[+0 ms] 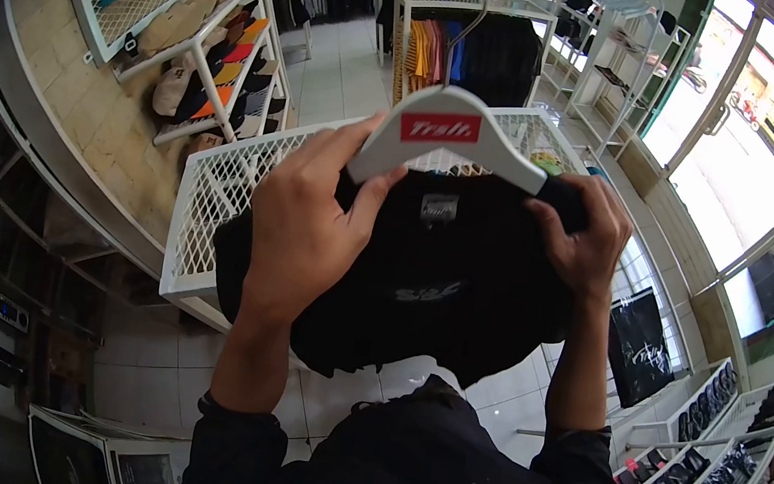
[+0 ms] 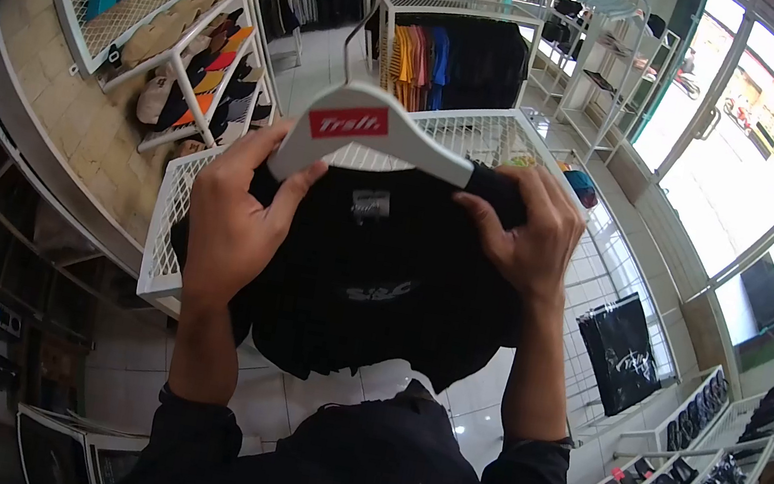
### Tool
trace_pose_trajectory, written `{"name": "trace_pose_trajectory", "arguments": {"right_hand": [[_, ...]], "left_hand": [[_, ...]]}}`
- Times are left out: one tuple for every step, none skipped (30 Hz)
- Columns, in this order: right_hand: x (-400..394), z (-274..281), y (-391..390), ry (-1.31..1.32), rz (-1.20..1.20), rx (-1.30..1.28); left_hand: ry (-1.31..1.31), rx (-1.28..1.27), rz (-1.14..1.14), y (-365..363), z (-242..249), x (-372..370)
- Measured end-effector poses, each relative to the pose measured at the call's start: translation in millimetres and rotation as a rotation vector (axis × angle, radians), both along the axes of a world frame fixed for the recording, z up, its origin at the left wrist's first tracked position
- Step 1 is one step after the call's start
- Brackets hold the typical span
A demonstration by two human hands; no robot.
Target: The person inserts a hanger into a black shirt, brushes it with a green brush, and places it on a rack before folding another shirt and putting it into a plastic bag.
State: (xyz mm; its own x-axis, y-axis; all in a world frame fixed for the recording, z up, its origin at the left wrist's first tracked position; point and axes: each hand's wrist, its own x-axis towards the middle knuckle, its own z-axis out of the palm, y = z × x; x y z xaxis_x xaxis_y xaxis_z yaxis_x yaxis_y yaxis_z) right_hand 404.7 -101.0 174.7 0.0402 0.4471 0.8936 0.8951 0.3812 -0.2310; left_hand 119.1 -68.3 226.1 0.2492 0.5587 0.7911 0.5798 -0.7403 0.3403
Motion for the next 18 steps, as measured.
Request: {"name": "trace_pose_trajectory", "arguments": {"right_hand": [[5.6, -4.0, -2.5, 0.002, -0.002, -0.002], [11.9, -9.2, -4.0, 0.009, 0.065, -0.028], [18.1, -14.3, -4.5, 0.016, 0.135, -0.055], [22.4, -18.6, -3.0, -0.008, 0.171, -0.057], [28.7, -23.6, -1.9, -0.003, 0.223, -0.086], [35.7, -28.4, -0.5, 0.016, 0.264, -0.137], [46.2, -31.4, 2.8, 0.031, 0.303, -0.183], [58.8, -36.9, 6.3, 0.098, 0.367, -0.310], [71.6, -43.5, 14.4, 0.100, 0.365, -0.312], [83.9, -52.0, 24.2, 0.286, 0.402, -0.400], [96.6, -61.7, 32.7, 0.473, 0.436, -0.495], [110.5, -69.6, 42.2, 0.447, 0.351, -0.510], [123.6, -78.5, 52.9, 0.419, 0.270, -0.525], [135.3, -91.5, 65.3, 0.417, 0.282, -0.541], [145.4, -105.5, 80.8, 0.331, 0.174, -0.495], [152.8, -117.6, 97.1, 0.244, 0.074, -0.443], [159.0, -127.9, 114.2, 0.236, 0.103, -0.452], [163.4, -137.8, 130.1, 0.125, 0.013, -0.430]], "left_hand": [[0.021, -0.167, -0.055, -5.4, 0.2, 5.4], [-0.012, -0.264, -0.165, -7.0, -1.3, 13.1], [-0.012, -0.269, -0.162, -10.2, -3.1, 21.4], [-0.064, -0.399, -0.241, -13.2, -4.5, 30.6], [-0.116, -0.526, -0.320, -15.7, -5.7, 40.7], [-0.056, -0.578, -0.287, -15.1, -10.2, 47.1], [-0.059, -0.575, -0.287, -12.7, -18.9, 54.3], [-0.111, -0.600, -0.283, -11.0, -33.1, 60.9], [-0.161, -0.625, -0.280, -8.9, -46.7, 68.5], [-0.188, -0.602, -0.246, -9.0, -59.0, 76.9], [-0.189, -0.619, -0.242, -13.9, -64.1, 83.6], [-0.177, -0.672, -0.200, -18.0, -68.4, 89.5], [-0.166, -0.724, -0.155, -22.5, -72.6, 94.4], [-0.172, -0.736, -0.140, -27.4, -77.0, 98.4], [-0.163, -0.761, -0.106, -31.7, -81.1, 101.0], [-0.155, -0.783, -0.067, -36.5, -84.6, 103.0], [-0.148, -0.802, -0.025, -41.3, -87.3, 105.3], [-0.144, -0.787, 0.027, -47.9, -88.4, 108.4]]}}
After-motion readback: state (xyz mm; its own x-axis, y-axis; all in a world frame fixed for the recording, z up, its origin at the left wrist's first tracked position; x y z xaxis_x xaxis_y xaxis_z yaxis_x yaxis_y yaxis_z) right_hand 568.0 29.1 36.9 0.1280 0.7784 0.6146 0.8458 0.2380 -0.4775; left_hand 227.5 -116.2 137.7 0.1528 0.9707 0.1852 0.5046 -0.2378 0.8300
